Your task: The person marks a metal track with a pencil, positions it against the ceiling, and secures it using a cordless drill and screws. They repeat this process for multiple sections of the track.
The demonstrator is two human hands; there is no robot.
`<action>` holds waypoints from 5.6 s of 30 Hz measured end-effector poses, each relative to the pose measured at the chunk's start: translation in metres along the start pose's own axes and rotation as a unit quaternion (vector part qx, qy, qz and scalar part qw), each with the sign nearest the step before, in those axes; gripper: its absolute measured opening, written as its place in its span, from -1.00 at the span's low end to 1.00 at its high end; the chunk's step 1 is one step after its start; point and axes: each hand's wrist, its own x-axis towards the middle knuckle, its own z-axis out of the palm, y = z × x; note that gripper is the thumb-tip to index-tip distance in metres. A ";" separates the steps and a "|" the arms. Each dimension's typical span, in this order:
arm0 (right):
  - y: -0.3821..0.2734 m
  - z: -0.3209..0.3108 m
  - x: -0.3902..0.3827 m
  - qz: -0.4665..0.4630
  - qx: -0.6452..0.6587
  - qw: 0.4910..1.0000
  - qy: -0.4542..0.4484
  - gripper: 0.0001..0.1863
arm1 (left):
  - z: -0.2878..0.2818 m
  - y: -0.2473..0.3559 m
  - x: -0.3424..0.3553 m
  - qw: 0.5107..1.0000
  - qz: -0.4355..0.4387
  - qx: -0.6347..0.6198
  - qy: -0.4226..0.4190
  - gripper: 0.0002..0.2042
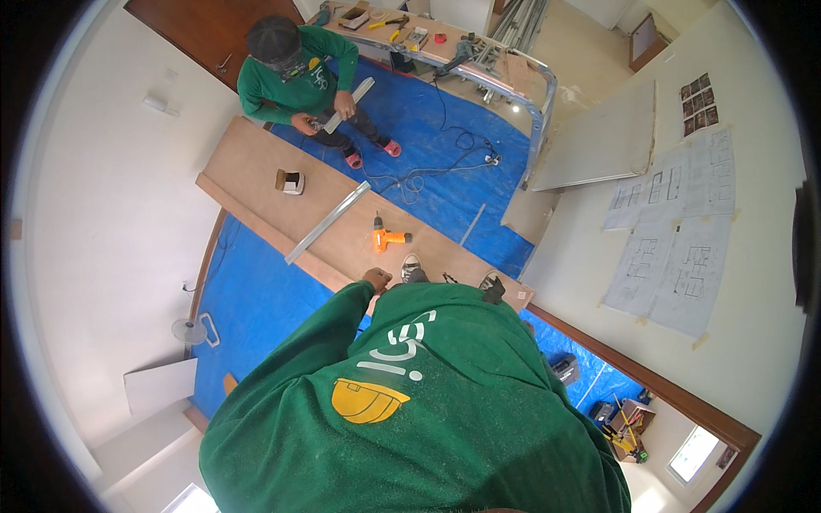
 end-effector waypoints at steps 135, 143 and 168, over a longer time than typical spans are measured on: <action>-0.271 -0.066 -0.167 0.050 0.143 0.983 0.107 -0.69 | -0.083 0.353 0.113 0.662 0.080 -0.745 0.023 0.04; -0.267 -0.086 -0.179 0.060 0.264 0.943 0.192 -0.73 | -0.112 0.297 0.108 0.708 0.276 -0.606 0.234 -0.45; -0.690 -0.121 -0.161 -0.437 0.084 0.880 0.167 -0.63 | 0.024 0.583 -0.296 0.737 0.569 -0.261 -0.256 -0.36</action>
